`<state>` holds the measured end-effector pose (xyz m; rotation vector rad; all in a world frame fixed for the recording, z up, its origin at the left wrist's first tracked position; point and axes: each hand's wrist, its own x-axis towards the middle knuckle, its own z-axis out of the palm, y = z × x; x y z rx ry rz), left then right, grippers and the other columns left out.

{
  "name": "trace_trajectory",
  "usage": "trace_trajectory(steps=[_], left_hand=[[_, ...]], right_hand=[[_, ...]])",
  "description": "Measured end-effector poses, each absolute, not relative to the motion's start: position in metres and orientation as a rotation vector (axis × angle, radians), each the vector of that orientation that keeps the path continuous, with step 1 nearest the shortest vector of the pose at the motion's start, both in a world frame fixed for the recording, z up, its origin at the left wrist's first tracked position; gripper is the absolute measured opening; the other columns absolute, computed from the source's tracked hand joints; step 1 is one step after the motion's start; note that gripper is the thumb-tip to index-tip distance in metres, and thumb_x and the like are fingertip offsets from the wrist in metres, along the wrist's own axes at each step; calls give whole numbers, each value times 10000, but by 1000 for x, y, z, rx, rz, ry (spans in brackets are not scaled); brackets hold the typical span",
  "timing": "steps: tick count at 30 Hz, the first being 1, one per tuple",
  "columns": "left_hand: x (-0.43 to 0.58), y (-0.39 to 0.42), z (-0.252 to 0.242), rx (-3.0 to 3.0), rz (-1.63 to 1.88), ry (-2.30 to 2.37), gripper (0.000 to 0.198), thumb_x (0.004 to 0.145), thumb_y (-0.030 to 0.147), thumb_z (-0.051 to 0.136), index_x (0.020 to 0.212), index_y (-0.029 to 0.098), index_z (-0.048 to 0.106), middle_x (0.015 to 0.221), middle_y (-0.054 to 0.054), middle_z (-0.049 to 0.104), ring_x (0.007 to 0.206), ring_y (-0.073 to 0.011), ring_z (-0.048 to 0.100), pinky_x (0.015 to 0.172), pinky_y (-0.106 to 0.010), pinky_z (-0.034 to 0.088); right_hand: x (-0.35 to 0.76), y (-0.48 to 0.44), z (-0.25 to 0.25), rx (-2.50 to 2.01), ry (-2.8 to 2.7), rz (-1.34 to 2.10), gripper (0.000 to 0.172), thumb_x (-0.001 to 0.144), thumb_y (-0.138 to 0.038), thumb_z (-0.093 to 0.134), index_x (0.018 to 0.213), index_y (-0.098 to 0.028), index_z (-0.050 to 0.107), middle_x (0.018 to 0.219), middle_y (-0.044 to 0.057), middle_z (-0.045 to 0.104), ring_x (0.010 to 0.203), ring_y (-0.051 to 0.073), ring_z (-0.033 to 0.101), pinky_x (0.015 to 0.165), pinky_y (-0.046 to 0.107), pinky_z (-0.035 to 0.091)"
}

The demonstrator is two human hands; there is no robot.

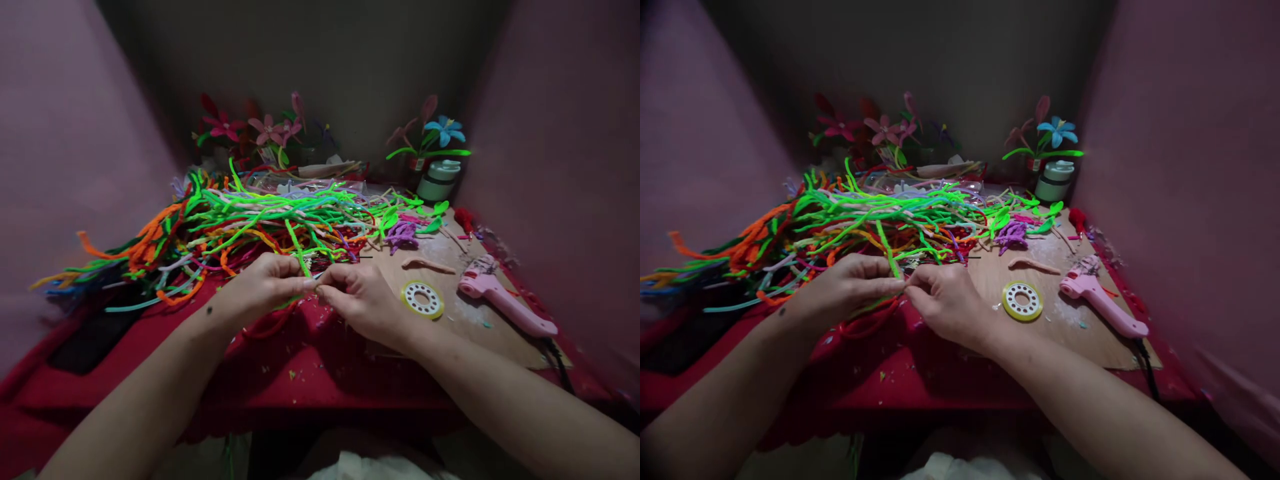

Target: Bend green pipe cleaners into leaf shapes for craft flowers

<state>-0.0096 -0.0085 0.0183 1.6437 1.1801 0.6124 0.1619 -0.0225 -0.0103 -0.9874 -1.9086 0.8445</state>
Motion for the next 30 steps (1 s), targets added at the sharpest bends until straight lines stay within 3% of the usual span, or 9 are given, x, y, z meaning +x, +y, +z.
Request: trace_trajectory(steps=[3,6,10,13,15,20,23,28,30], left_hand=[[-4,-7,17,1068,523,950,302,655,314,645,511,161,427,416,72,263,361,-35,179,346,-177,146],[0,-7,15,885,498,810,310,669,299,644,516,164,410,415,80,241,357,-30,154,333,-167,141],[-1,-11,17,1205,807,1002,210,715,305,640,623,146,538,473,42,422,378,-38,318,358,-158,252],[-3,-13,20,1628,1150,1090,129,692,250,672,774,167,617,720,-13,576,629,-98,529,566,-192,425],[-5,-15,22,1904,1193,1040,116,691,224,670,794,180,643,828,-35,583,762,-136,551,677,-223,440],[-6,-17,25,2127,1092,949,67,740,228,615,736,168,646,840,-48,567,804,-153,540,737,-246,420],[-4,-17,21,1916,973,993,125,763,272,579,740,153,611,771,-36,556,763,-154,522,713,-257,416],[-1,-11,7,1405,739,904,192,755,305,558,669,138,519,633,10,476,594,-102,442,592,-232,382],[-1,-9,6,1400,751,902,197,761,308,558,671,143,498,626,24,452,581,-87,418,577,-214,361]], right_hand=[[165,-30,-9,-872,-2037,250,158,790,-157,473,689,-165,595,665,61,621,640,148,541,635,283,398],[167,-31,-10,-806,-2053,96,164,803,-151,461,707,-174,592,682,75,629,669,165,551,666,305,411],[166,-27,-9,-867,-1813,452,122,801,-182,497,743,-167,603,670,44,611,631,139,544,623,276,420],[164,-23,-6,-908,-1557,955,108,775,-224,548,702,-167,602,630,15,598,585,122,535,570,257,420],[163,-21,-3,-881,-1443,1193,101,750,-230,576,679,-165,602,605,4,592,566,114,527,560,252,418],[162,-23,0,-819,-1420,1355,99,729,-222,591,652,-160,594,576,-7,571,535,98,501,540,239,403],[162,-27,-4,-849,-1589,1148,111,766,-214,548,673,-163,583,611,6,577,560,107,512,545,240,403],[162,-29,-11,-835,-1943,291,127,769,-139,497,675,-154,581,626,42,585,610,139,511,614,282,393],[161,-28,-12,-848,-1924,317,127,775,-134,491,696,-144,591,635,45,596,608,136,519,612,276,401]])
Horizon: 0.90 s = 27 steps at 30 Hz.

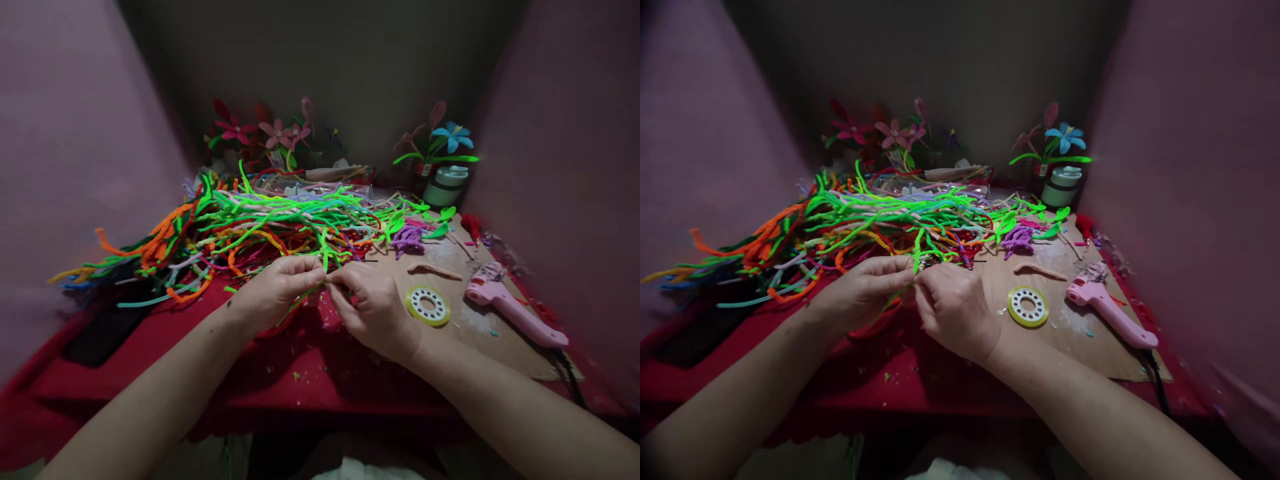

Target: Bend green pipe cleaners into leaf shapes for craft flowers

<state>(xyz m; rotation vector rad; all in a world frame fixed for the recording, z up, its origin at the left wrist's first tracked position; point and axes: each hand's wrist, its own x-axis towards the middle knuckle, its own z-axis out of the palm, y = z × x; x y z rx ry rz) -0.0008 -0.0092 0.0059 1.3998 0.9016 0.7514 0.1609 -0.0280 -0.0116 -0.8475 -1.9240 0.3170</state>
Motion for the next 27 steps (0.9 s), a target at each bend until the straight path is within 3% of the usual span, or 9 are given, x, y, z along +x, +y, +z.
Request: trace_trajectory(steps=[5,8,12,16,21,27], left_hand=[[-1,-11,12,1733,866,1110,224,820,338,495,689,159,463,629,43,410,572,-75,378,529,-193,315],[-1,-12,12,2004,964,1208,156,827,286,484,736,159,495,668,29,475,618,-91,436,582,-209,356],[0,-13,8,2293,1040,1266,87,803,232,525,813,148,550,747,-1,569,694,-107,519,657,-217,391],[1,-14,5,2290,1048,1319,96,806,225,527,810,142,576,728,-8,604,665,-105,548,626,-208,407],[1,-14,1,2491,1080,1264,101,824,203,491,801,143,570,750,-31,589,722,-129,542,675,-237,411],[2,-14,8,2420,958,1248,104,828,197,471,756,150,530,717,-9,535,667,-110,491,631,-222,389]], right_hand=[[159,-22,-6,-940,-1646,1067,100,766,-188,542,707,-137,605,632,6,597,559,94,513,523,206,397],[160,-20,-4,-1009,-1542,1244,134,745,-197,568,636,-126,599,577,-2,574,528,84,490,504,202,375],[161,-20,-4,-1003,-1477,1302,176,750,-226,572,607,-125,591,546,-7,561,498,75,460,494,207,359],[161,-17,-6,-1010,-1491,1272,153,743,-189,567,605,-127,591,542,-11,556,496,76,453,495,214,350],[161,-14,-10,-1009,-1575,1198,139,745,-159,549,618,-127,593,535,-15,540,502,84,451,500,224,347],[161,-18,-11,-1062,-1719,1060,190,790,-186,514,628,-133,598,552,-1,560,508,95,473,498,228,358]])
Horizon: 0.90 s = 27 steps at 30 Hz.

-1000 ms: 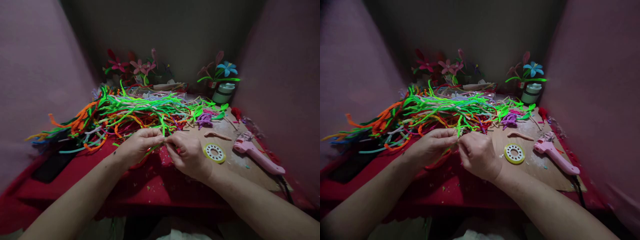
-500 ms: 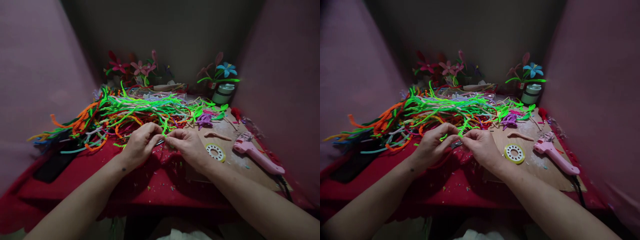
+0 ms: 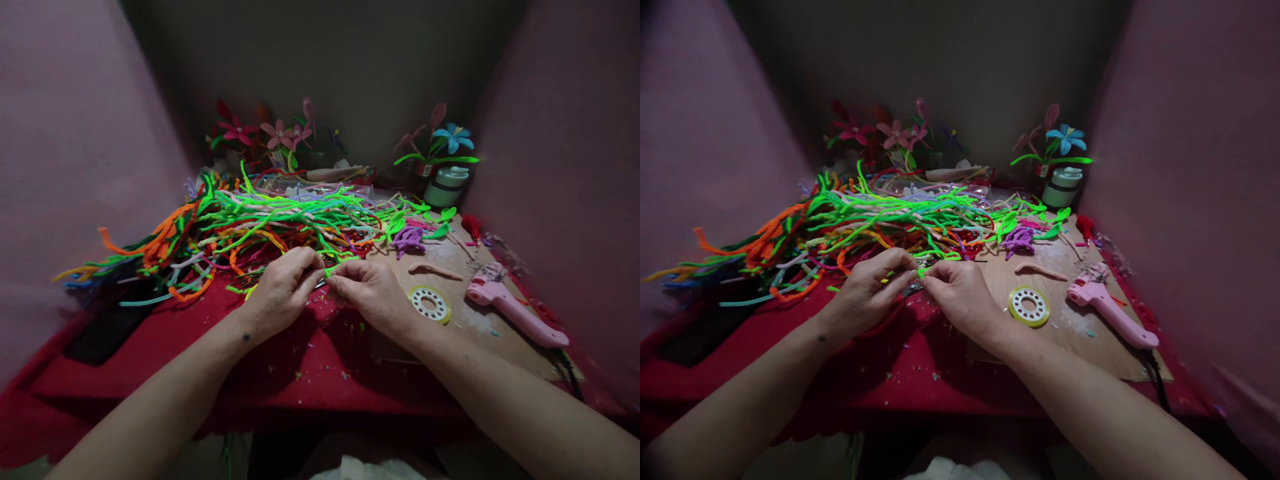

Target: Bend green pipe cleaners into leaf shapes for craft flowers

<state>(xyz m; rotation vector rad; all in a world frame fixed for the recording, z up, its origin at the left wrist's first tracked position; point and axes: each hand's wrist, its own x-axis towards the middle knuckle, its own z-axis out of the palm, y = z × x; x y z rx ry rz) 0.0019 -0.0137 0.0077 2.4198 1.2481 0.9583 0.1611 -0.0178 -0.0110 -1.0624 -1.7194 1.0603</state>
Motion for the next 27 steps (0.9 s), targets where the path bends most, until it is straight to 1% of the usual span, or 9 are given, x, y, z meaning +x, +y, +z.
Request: trace_trajectory(steps=[2,5,7,8,12,17,21,23,27], left_hand=[[2,-14,11,2350,935,1262,106,830,202,465,761,149,524,700,3,523,643,-103,473,610,-219,377],[1,-14,14,2244,912,1250,116,829,218,465,757,146,522,677,15,511,628,-97,459,592,-216,365],[0,-15,14,2173,893,1218,134,828,239,467,750,145,522,673,17,505,625,-95,454,586,-216,364],[0,-15,14,2137,887,1200,142,827,250,468,750,144,524,677,17,505,625,-94,453,584,-216,364],[0,-15,13,2002,869,1171,141,810,259,485,764,137,540,688,14,514,625,-90,451,570,-208,363],[0,-14,15,1765,858,1162,137,766,257,535,721,129,556,620,36,490,550,-66,414,520,-189,337],[5,-14,13,1655,913,1209,134,730,252,566,694,124,569,626,28,522,567,-73,451,544,-192,360],[8,-14,12,1626,963,1240,129,725,247,563,685,124,567,615,28,529,559,-78,459,542,-196,366],[9,-14,13,1675,1009,1287,120,715,233,562,696,119,595,639,14,558,592,-91,483,557,-199,374]], right_hand=[[163,-20,-11,-1069,-1818,778,217,819,-214,496,656,-142,619,573,10,575,529,105,487,533,243,378],[166,-20,-10,-1000,-1839,299,190,834,-229,492,790,-150,660,713,54,618,668,142,538,652,282,417],[168,-18,-8,-961,-1850,155,180,814,-236,530,892,-152,669,820,84,625,794,176,543,726,313,421],[169,-16,-6,-959,-1889,159,176,798,-240,557,898,-157,676,830,86,627,815,184,540,738,322,421],[170,-12,-2,-1017,-1991,471,75,734,-168,625,711,-173,697,686,34,655,688,149,549,672,284,421],[166,-15,-1,-1048,-1817,903,134,749,-161,563,684,-147,680,591,-8,619,550,101,512,537,223,377],[160,-17,-4,-1012,-1604,1209,156,739,-154,526,617,-139,622,558,-15,575,534,97,502,534,220,384],[158,-18,-5,-1036,-1534,1272,174,749,-165,509,602,-139,598,549,-15,559,517,95,488,524,223,382],[158,-17,-8,-1100,-1596,1212,222,785,-234,495,620,-133,604,547,-12,526,513,92,444,495,222,338]])
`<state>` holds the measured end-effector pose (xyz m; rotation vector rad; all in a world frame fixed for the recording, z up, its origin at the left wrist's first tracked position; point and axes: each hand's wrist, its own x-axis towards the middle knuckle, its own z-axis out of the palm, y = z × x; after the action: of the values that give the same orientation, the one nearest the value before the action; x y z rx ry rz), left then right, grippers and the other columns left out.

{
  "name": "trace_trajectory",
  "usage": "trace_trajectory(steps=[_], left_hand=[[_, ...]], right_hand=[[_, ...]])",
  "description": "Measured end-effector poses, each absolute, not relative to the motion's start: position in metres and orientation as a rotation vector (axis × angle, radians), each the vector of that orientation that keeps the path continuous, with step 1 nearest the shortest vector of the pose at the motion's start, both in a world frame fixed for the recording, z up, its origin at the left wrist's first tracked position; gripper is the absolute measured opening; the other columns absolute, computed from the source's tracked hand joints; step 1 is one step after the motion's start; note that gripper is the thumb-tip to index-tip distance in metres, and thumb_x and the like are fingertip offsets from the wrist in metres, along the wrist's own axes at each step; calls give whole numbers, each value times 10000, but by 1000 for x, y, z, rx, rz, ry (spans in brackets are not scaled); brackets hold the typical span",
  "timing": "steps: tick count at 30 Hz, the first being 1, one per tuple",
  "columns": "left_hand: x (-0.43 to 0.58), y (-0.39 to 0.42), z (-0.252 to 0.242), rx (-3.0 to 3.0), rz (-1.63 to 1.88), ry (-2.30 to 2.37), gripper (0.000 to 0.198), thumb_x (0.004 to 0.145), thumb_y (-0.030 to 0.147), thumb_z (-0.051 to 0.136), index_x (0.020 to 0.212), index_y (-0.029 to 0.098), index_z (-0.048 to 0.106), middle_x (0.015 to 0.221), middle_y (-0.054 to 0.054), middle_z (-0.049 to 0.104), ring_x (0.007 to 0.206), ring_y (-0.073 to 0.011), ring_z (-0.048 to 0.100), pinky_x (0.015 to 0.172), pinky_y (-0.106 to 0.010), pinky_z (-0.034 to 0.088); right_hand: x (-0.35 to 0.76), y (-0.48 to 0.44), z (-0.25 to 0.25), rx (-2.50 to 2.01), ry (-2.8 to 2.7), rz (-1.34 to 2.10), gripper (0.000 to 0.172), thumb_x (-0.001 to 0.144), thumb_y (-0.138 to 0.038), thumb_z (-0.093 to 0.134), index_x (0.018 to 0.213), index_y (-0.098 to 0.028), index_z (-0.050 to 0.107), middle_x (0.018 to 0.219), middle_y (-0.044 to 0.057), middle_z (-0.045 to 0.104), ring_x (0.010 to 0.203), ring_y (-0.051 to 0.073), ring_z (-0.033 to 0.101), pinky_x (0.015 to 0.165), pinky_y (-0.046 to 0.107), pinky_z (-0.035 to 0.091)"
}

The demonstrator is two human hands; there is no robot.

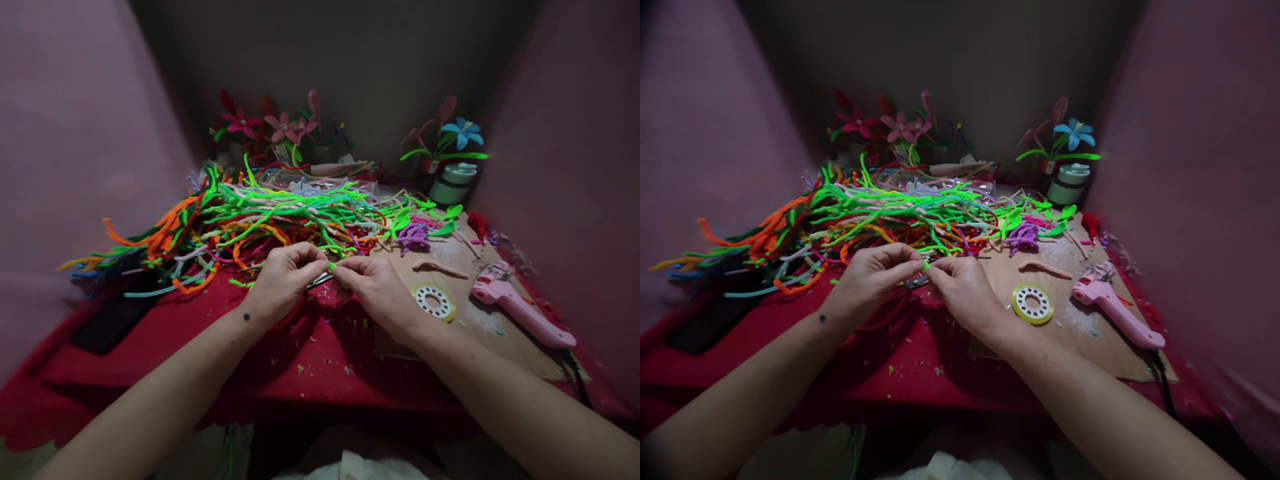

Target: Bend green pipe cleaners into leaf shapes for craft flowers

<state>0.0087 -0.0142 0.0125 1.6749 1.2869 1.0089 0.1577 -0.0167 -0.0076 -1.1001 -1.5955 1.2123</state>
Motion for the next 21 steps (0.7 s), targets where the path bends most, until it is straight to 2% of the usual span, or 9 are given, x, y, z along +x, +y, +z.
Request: trace_trajectory(steps=[4,9,16,21], left_hand=[[3,-12,16,1729,905,1276,103,692,223,582,668,126,606,603,24,536,551,-74,453,498,-183,334],[3,-13,16,1438,792,1140,69,719,217,532,685,158,520,442,85,360,373,-39,276,368,-168,212],[9,-16,12,1622,923,1195,60,731,186,526,694,149,498,525,66,427,406,-34,342,382,-166,265],[10,-16,11,1596,997,1185,70,740,193,538,703,153,494,551,60,458,402,-33,360,385,-171,277]], right_hand=[[160,-15,-10,-1102,-1697,1152,215,790,-245,498,646,-134,613,555,-12,522,524,92,433,492,223,317],[160,-15,-12,-1090,-1717,1169,222,779,-257,518,616,-136,607,551,-11,532,517,91,446,498,224,331],[154,-18,-12,-1031,-1417,1478,228,743,-278,577,566,-135,577,481,-32,496,464,79,460,473,213,380],[151,-21,-11,-1015,-1166,1802,173,726,-273,617,630,-130,600,526,-10,586,452,77,532,477,206,434]])
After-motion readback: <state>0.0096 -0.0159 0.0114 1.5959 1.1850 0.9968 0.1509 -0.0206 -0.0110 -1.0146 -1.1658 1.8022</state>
